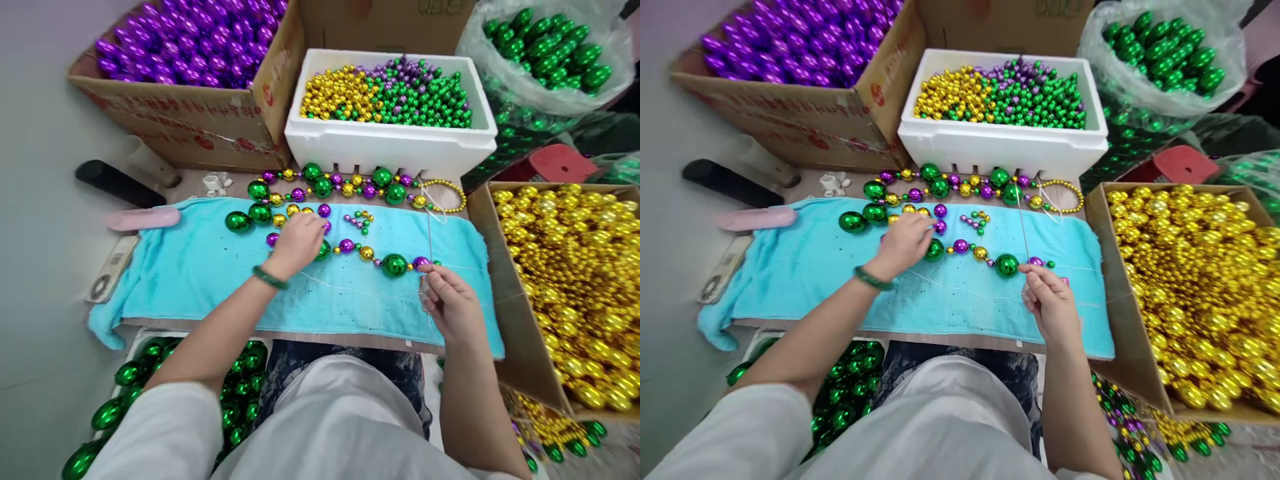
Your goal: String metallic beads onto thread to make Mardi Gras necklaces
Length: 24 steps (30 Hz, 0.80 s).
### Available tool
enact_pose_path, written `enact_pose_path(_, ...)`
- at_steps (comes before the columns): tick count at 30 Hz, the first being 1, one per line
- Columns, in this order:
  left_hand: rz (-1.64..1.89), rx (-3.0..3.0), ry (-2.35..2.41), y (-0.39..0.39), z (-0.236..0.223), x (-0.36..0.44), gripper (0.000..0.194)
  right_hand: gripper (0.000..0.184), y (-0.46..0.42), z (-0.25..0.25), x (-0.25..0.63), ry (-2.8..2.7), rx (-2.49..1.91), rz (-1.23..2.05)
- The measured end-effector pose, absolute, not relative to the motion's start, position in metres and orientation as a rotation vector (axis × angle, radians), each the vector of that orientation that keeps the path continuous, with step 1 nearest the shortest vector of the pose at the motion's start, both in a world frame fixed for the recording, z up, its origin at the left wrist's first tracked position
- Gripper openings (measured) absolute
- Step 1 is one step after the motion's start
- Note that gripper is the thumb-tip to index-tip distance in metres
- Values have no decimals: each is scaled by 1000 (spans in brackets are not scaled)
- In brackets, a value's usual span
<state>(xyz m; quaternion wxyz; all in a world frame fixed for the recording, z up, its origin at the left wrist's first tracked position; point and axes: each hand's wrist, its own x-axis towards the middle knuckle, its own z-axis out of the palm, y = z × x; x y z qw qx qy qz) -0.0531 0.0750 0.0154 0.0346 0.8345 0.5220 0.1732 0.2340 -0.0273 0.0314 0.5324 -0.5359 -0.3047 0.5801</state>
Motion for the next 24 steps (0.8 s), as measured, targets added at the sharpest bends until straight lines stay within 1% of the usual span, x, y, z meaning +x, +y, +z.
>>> enact_pose_path(3, 231, 2477, 1640, 112, 13, -12, 34, 24, -26, 25, 219, -696, -1284, 1476)
enact_pose_path(5, 110, 2399, 1606, 130, 9, 6, 38, 25, -27, 24, 217, -702, -1296, 1516)
enact_pose_path(9, 41, 2320, 1593, 148, 0, 21, 34, 32, -27, 21, 227, -811, -1299, 1547)
enact_pose_path(12, 64, 2263, 1588, 154, -4, 21, 30, 32, -26, 18, 235, -862, -1300, 1515)
enact_pose_path(16, 191, 2209, 1576, 153, 1, 18, 27, 28, -24, 14, 232, -844, -1360, 1383)
enact_pose_path(18, 364, 2118, 1552, 148, 9, 16, 26, 26, -24, 13, 227, -854, -1372, 1313)
enact_pose_path(19, 499, 1988, 1512, 143, 13, 15, 27, 25, -24, 12, 223, -867, -1374, 1283)
enact_pose_path(21, 790, 1479, 1315, 130, 24, 10, 27, 24, -24, 12, 216, -903, -1371, 1235)
enact_pose_path(24, 937, 824, 980, 109, 37, 1, 23, 23, -25, 13, 207, -946, -1366, 1209)
